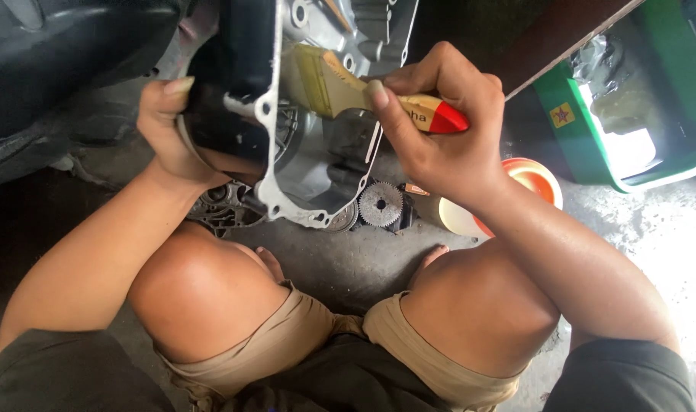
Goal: Cleaning the interior of a motorcycle engine casing using a brush and cleaning solution.
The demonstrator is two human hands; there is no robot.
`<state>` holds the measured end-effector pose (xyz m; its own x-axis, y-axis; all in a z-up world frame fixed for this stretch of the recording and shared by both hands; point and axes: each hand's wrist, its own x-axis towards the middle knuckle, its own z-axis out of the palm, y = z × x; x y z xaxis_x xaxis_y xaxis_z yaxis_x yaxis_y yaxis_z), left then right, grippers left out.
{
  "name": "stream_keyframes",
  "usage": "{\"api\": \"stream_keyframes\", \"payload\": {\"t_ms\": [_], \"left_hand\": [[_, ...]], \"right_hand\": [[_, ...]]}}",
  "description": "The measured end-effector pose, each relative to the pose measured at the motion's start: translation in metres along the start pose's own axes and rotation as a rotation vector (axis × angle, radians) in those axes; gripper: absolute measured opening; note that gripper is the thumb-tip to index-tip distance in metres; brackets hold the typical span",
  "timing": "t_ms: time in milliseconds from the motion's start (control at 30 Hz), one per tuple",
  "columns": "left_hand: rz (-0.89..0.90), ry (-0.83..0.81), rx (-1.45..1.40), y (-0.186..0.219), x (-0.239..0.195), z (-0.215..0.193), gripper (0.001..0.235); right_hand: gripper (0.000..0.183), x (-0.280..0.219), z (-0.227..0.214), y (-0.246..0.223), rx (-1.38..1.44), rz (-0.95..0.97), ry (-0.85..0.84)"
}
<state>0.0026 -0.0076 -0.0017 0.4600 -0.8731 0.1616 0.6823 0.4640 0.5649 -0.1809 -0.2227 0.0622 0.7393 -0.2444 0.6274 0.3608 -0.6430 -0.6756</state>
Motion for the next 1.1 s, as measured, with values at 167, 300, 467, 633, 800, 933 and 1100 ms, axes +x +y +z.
{"api": "stream_keyframes", "payload": {"t_ms": [167,300,467,633,800,933,1100], "left_hand": [[-0.069,0.161,0.009,-0.002,-0.004,-0.006,0.058],[-0.055,0.038,0.047,-0.004,-0.004,0.011,0.058],[0.033,0.093,0.002,0.001,-0.002,0.009,0.055],[0.062,0.094,0.087,0.005,0.000,0.020,0.061],[-0.008,0.310,0.039,-0.003,-0.004,0.005,0.060],[-0.097,0.271,0.148,-0.009,-0.002,0.011,0.057],[-0.103,0.275,0.174,-0.024,0.002,0.002,0.031]], "right_hand": [[0.025,0.000,-0.002,0.005,0.008,0.029,-0.022],[0.032,0.002,-0.007,-0.003,0.005,0.090,-0.088],[0.031,0.001,-0.012,-0.008,0.002,0.092,-0.059],[0.029,-0.002,-0.017,-0.010,0.001,0.123,-0.040],[0.022,-0.007,-0.024,-0.012,0.060,0.117,-0.009],[0.025,-0.010,-0.031,-0.011,-0.053,0.067,0.014],[0.021,-0.015,-0.036,-0.006,-0.173,0.087,0.034]]}}
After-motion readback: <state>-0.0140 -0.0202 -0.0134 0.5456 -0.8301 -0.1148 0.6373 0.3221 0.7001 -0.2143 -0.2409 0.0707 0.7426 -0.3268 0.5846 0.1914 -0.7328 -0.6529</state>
